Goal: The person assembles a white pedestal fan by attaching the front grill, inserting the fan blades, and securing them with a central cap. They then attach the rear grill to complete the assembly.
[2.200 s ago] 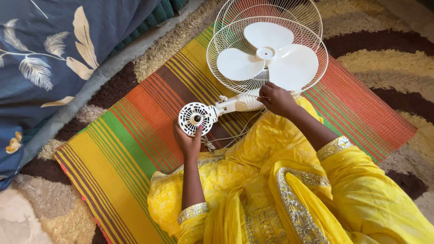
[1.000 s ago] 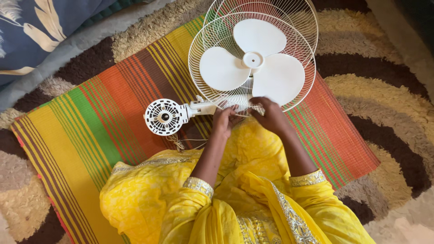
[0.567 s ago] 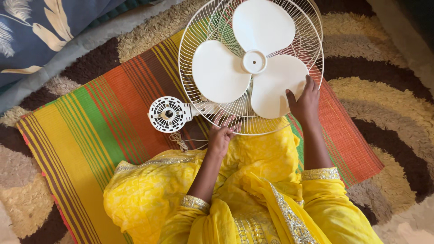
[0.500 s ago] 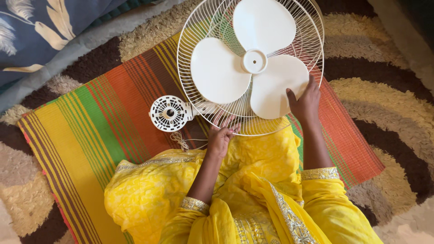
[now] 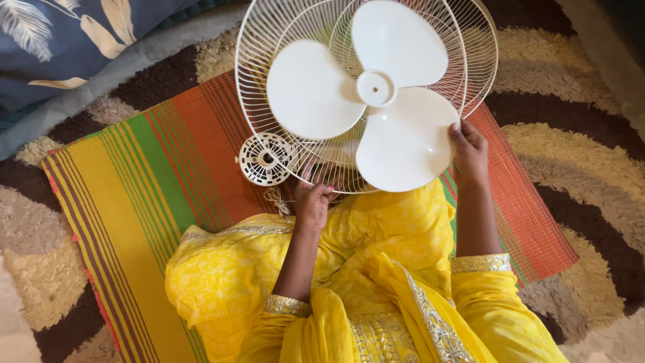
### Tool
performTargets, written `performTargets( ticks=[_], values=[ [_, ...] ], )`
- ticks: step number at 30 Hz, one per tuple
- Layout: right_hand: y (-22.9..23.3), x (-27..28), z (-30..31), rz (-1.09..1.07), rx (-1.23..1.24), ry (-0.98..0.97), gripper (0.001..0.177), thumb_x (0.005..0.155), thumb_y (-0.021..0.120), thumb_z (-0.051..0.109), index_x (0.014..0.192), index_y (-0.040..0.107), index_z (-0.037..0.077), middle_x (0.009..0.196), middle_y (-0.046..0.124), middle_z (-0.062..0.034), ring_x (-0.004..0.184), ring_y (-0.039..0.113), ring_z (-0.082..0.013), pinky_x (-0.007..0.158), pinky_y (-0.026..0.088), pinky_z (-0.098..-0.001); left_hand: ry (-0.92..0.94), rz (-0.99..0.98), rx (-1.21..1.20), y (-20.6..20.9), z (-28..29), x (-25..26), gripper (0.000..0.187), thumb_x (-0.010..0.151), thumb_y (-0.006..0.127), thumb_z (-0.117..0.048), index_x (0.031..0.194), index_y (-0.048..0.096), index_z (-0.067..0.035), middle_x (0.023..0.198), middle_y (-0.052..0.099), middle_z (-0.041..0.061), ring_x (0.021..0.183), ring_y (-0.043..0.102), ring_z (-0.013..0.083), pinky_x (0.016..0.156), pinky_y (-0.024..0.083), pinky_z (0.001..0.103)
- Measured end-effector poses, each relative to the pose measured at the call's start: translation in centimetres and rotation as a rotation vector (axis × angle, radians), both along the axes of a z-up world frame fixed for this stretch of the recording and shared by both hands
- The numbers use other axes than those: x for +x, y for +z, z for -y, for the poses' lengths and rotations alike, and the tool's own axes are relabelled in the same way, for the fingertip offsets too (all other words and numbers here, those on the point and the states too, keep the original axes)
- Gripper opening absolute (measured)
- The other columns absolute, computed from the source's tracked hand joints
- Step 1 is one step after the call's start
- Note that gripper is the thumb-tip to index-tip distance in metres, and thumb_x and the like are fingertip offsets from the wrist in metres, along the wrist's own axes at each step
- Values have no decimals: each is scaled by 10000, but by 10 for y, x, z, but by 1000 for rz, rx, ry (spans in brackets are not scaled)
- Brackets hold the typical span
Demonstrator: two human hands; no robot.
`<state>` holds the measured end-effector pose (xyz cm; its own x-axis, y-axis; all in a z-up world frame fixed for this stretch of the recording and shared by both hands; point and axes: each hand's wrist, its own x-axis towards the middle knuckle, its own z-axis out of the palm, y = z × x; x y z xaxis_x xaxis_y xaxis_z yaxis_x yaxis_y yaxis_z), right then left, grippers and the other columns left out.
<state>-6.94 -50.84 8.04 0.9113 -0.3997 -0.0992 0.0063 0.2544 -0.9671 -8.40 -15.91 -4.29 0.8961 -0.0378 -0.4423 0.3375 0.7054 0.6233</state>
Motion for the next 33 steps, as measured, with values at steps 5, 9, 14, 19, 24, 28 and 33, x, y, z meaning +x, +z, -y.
performTargets(
  ticks=[5, 9, 14, 19, 24, 28, 33],
  values=[
    [33, -4, -9, 67, 181, -108, 365, 1076, 570, 159, 1364, 589, -64, 1280, 699, -168, 1169, 702, -242, 1057, 599, -405, -5, 112, -21, 69, -17, 4, 784, 751, 584, 185, 1484, 376, -2, 1350, 607, 237, 997, 763, 365, 737, 643, 386],
    [58, -5, -8, 109, 264, -251, 390, 1058, 560, 162, 1393, 565, -39, 1328, 692, -193, 1228, 702, -284, 1023, 573, -451, 53, 5, 48, 104, -24, 4, 780, 759, 560, 199, 1467, 345, -46, 1406, 554, 268, 1026, 699, 392, 793, 664, 413],
    [37, -13, 29, 136, 335, -477, 437, 1035, 526, 160, 1438, 490, -6, 1349, 690, -205, 1226, 707, -293, 982, 593, -447, 1, 104, 98, 117, -39, -4, 821, 753, 496, 208, 1535, 378, -13, 1479, 511, 335, 1083, 725, 406, 812, 651, 363],
    [-24, -22, 83, 117, 349, -573, 416, 1067, 534, 125, 1443, 487, -49, 1320, 692, -211, 1189, 756, -288, 960, 630, -376, -14, 178, 13, 119, -44, -11, 868, 753, 461, 215, 1577, 328, -24, 1479, 489, 378, 1077, 718, 423, 785, 641, 345],
    [-72, -17, 109, 6, 180, -622, 317, 1080, 589, 103, 1365, 527, -21, 1238, 712, -184, 963, 742, -188, 718, 627, -268, -9, 152, -145, 122, -45, -13, 863, 736, 407, 187, 1567, 305, -22, 1464, 472, 377, 1114, 691, 459, 897, 660, 450],
    [-87, -11, 97, -102, 125, -640, 286, 1070, 582, 109, 1327, 521, 0, 1200, 714, -149, 927, 754, -166, 720, 613, -254, -29, 258, -165, 125, -50, -17, 883, 754, 409, 206, 1610, 306, 16, 1510, 463, 421, 1168, 639, 504, 939, 597, 488],
    [-97, 7, 82, -18, 161, -517, 294, 1082, 575, 94, 1359, 540, 3, 1229, 699, -119, 999, 752, -161, 802, 666, -277, -36, 235, -189, 136, -54, -27, 896, 734, 401, 191, 1598, 263, -3, 1501, 445, 384, 1227, 615, 473, 1001, 571, 530]
  ],
)
